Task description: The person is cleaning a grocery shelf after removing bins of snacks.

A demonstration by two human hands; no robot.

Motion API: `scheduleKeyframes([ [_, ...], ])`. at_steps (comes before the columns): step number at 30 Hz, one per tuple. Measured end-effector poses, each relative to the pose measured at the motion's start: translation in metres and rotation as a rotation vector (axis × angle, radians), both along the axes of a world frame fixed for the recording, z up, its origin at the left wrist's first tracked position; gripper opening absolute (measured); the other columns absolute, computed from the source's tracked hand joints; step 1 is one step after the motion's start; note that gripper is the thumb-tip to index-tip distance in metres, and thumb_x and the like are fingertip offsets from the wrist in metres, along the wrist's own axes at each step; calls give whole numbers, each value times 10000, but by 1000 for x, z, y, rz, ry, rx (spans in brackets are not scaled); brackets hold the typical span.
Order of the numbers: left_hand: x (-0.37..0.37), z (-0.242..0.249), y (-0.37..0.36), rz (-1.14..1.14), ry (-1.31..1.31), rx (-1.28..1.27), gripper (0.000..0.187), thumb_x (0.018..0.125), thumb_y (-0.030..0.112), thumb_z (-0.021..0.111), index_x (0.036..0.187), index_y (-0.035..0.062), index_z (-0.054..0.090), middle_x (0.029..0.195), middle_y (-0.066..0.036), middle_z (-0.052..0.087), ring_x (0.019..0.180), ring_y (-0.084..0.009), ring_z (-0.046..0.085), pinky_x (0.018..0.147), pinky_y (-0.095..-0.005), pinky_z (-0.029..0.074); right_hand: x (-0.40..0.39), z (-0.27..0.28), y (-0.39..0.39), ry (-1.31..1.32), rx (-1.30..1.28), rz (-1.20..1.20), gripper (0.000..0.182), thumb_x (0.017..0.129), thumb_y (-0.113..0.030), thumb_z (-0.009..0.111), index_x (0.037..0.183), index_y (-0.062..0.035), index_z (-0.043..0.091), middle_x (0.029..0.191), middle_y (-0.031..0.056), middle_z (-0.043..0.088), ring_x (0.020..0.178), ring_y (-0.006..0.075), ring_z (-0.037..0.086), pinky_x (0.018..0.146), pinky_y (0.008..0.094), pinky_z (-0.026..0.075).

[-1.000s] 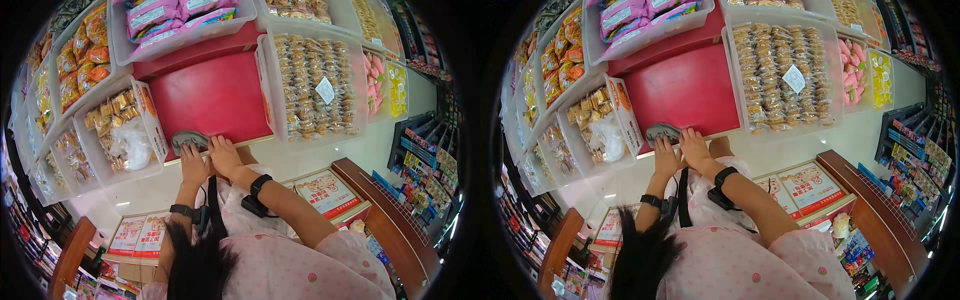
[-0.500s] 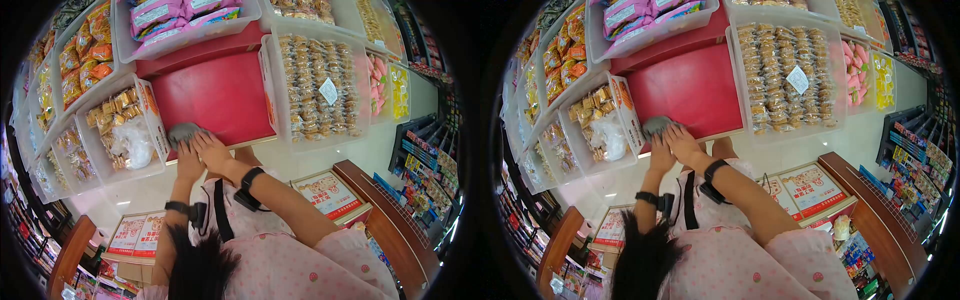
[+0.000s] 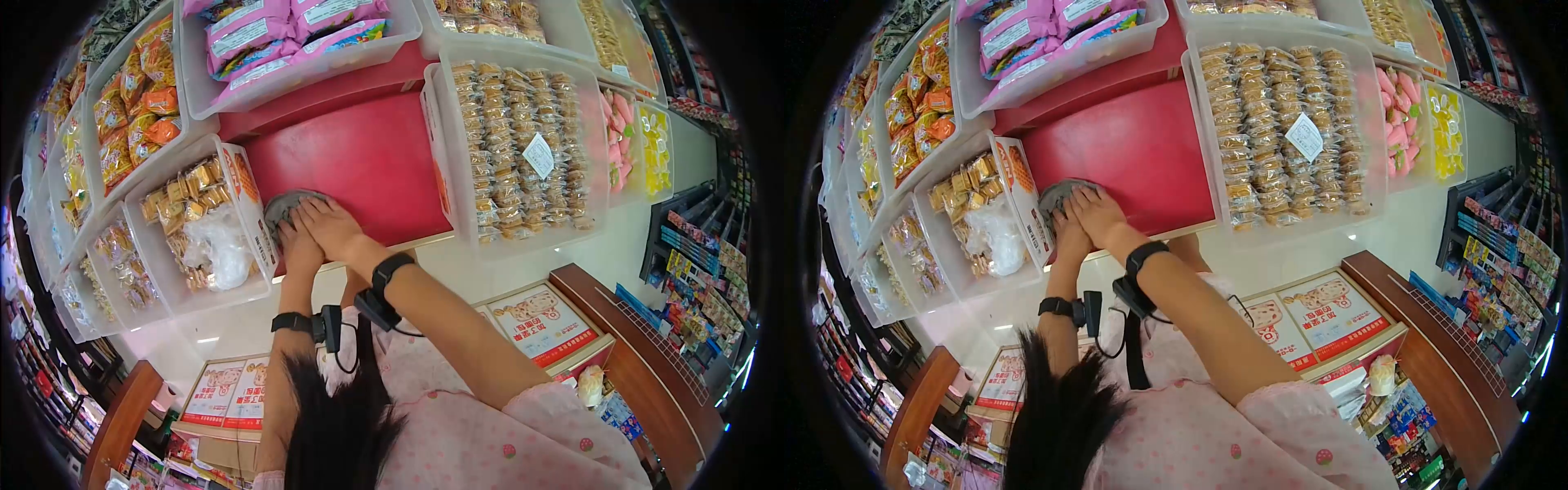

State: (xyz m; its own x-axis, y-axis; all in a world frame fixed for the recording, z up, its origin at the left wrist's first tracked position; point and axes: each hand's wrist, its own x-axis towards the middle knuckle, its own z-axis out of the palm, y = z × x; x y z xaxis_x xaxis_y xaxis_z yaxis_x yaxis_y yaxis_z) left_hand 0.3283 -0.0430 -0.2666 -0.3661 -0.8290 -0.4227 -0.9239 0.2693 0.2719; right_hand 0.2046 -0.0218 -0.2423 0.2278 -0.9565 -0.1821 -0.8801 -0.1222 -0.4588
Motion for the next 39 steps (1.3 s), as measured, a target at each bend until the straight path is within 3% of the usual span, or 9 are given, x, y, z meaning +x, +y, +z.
scheduleKeyframes([
  [5,11,13,29,-65,57,-8,784,778,129,618,1429,-57,222,1426,-332,270,1272,-541,261,1103,-542,216,4,9,19,-19,53,-28,659,825,-225,569,1421,-37,359,1476,128,367,1383,244,304,1128,411,240],
  [12,12,29,67,-73,-63,101,774,781,139,599,1433,-63,234,1458,-249,295,1275,-554,256,1111,-558,199,3,20,69,-165,180,3,688,803,-209,578,1422,-18,346,1476,158,354,1384,269,299,1128,411,246],
  [20,-10,10,-53,-159,87,-52,741,784,77,605,1416,-63,246,1359,-415,280,1262,-583,285,1088,-559,252,-6,7,-29,-113,49,-232,677,814,-185,556,1428,-14,328,1479,157,352,1384,276,309,1126,415,267],
  [28,-41,-8,-130,-52,128,-55,738,847,155,583,1453,-25,202,1410,-410,232,1300,-554,271,1096,-535,256,-37,-5,-115,-57,48,-166,615,869,-182,488,1445,-52,319,1493,128,344,1392,258,302,1136,397,260],
  [30,-43,-7,-129,-41,51,-85,651,900,182,498,1448,-44,227,1470,-309,262,1327,-539,239,1128,-532,196,-36,-9,-118,-49,21,-155,614,870,-186,488,1447,-58,320,1493,122,347,1392,254,303,1136,394,260],
  [31,-44,-3,-131,-43,58,-88,651,900,182,498,1448,-44,227,1470,-309,262,1327,-539,239,1128,-532,196,-36,-10,-117,-79,11,-173,617,865,-177,493,1444,-49,321,1491,132,347,1391,262,303,1137,397,258],
  [33,-43,2,-125,-67,154,-110,673,858,156,534,1434,-45,251,1378,-423,279,1285,-563,286,1097,-540,252,-34,-9,-103,-105,15,-196,621,860,-169,497,1442,-40,322,1489,142,347,1390,269,303,1138,400,256],
  [37,-43,18,-68,-257,125,-138,636,816,92,519,1388,-91,309,1357,-425,302,1275,-573,290,1094,-551,250,-34,2,-38,-207,32,-295,633,842,-151,512,1422,18,323,1473,205,340,1391,315,289,1144,423,241],
  [39,-47,27,-17,-365,105,-88,667,777,126,584,1364,-88,350,1336,-385,346,1267,-550,315,1084,-547,270,-39,17,19,-203,67,-319,648,831,-158,530,1417,26,324,1462,214,348,1389,324,288,1133,423,262],
])
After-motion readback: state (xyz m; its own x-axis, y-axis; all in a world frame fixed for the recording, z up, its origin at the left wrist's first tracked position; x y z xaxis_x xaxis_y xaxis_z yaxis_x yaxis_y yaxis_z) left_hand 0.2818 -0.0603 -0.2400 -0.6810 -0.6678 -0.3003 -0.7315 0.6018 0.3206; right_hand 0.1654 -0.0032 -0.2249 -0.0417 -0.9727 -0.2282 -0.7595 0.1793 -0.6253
